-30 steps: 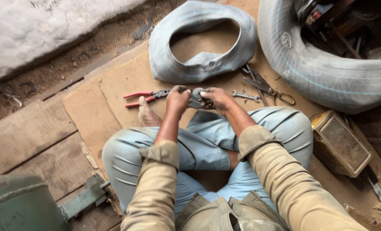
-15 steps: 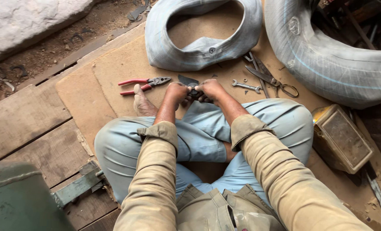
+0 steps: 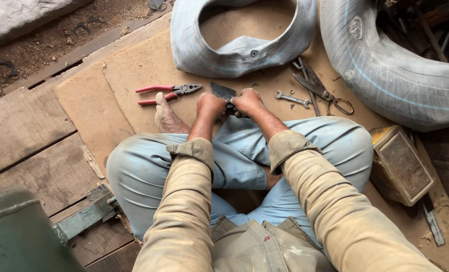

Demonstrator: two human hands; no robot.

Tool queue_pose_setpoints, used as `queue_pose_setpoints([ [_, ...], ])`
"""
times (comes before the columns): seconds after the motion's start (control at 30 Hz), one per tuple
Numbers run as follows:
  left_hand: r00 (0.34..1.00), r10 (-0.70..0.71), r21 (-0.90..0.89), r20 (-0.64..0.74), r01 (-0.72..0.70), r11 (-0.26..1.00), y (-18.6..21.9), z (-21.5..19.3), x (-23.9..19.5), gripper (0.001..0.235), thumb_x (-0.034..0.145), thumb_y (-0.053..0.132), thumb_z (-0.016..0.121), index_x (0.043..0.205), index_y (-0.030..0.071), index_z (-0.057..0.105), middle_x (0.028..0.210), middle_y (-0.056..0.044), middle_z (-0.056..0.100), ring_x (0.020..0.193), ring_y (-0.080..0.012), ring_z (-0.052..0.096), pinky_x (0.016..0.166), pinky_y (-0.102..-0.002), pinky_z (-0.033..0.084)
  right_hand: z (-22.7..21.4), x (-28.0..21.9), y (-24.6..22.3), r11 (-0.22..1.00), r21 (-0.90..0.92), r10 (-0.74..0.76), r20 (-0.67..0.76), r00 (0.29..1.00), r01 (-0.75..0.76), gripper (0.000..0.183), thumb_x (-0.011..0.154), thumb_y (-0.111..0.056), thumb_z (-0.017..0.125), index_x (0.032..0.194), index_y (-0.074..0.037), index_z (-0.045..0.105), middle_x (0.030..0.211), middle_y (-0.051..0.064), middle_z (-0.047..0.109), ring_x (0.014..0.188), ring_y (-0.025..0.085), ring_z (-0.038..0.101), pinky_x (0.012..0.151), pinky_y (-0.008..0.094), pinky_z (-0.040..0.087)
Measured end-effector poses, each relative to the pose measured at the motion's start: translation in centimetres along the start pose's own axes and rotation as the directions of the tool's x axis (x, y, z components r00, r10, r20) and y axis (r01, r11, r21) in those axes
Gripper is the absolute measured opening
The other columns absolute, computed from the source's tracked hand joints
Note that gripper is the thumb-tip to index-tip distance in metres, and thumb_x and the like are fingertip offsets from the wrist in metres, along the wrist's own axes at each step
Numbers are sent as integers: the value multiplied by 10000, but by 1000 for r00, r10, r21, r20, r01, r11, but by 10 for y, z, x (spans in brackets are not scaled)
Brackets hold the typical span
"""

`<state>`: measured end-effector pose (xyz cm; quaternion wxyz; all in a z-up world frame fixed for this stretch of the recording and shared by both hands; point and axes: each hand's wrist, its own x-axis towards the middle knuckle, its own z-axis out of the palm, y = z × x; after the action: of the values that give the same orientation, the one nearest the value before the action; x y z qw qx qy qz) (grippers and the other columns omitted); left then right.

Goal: The person sits on the floor and uses pliers and a wrench to remove a valve stem from a tire. They then cut a piece of rubber with shears and place it into the tire's valve hole. Finally, they retrieve a small item from a toolbox.

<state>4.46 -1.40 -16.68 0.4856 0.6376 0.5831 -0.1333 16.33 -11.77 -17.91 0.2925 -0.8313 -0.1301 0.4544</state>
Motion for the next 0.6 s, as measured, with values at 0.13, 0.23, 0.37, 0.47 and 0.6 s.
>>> queue_pose_setpoints([
  [0.13, 989, 52, 127, -141, -35, 991, 14, 2, 5, 372, 750, 337, 834, 951, 30, 774, 1029, -196, 724, 967, -323, 719, 820, -423, 578, 12, 29, 4, 834, -464, -408, -152, 900, 300, 184, 754, -192, 826, 762, -9, 803, 706, 187, 719, 604, 278, 701, 559, 400, 556],
  [0.23, 986, 85, 162, -140, -62, 985, 2, 4, 6, 321, 764, 286, 813, 937, 17, 790, 1004, -212, 742, 944, -328, 733, 813, -422, 586, -4, 11, -9, 956, -288, -34, 43, 998, 45, 248, 873, -211, 772, 779, 18, 762, 675, 132, 728, 530, 180, 692, 502, 319, 515],
  [0.37, 999, 23, -37, 23, -23, 999, 3, -11, 0, 255, 794, 216, 773, 879, -25, 779, 841, -189, 788, 727, -265, 795, 662, -402, 635, -18, -13, -27, 996, -27, 93, 167, 982, -90, 258, 889, -221, 774, 795, 15, 728, 663, 105, 716, 488, 201, 693, 416, 357, 507],
  [0.47, 997, -68, -122, 25, 70, 990, 4, -13, -5, 219, 810, 167, 764, 835, -50, 768, 767, -182, 756, 636, -254, 758, 593, -403, 621, -17, -19, -23, 992, 98, 62, 188, 980, -81, 236, 878, -210, 777, 780, 0, 736, 651, 92, 709, 461, 185, 671, 408, 341, 510],
  [0.6, 1000, 10, -22, -13, -10, 1000, 10, -16, 0, 211, 833, 172, 724, 855, -30, 777, 792, -176, 768, 669, -240, 777, 634, -385, 628, -20, -32, -40, 1000, -11, -4, 104, 995, 5, 207, 844, -177, 806, 735, -9, 751, 639, 97, 704, 454, 172, 657, 413, 340, 502],
])
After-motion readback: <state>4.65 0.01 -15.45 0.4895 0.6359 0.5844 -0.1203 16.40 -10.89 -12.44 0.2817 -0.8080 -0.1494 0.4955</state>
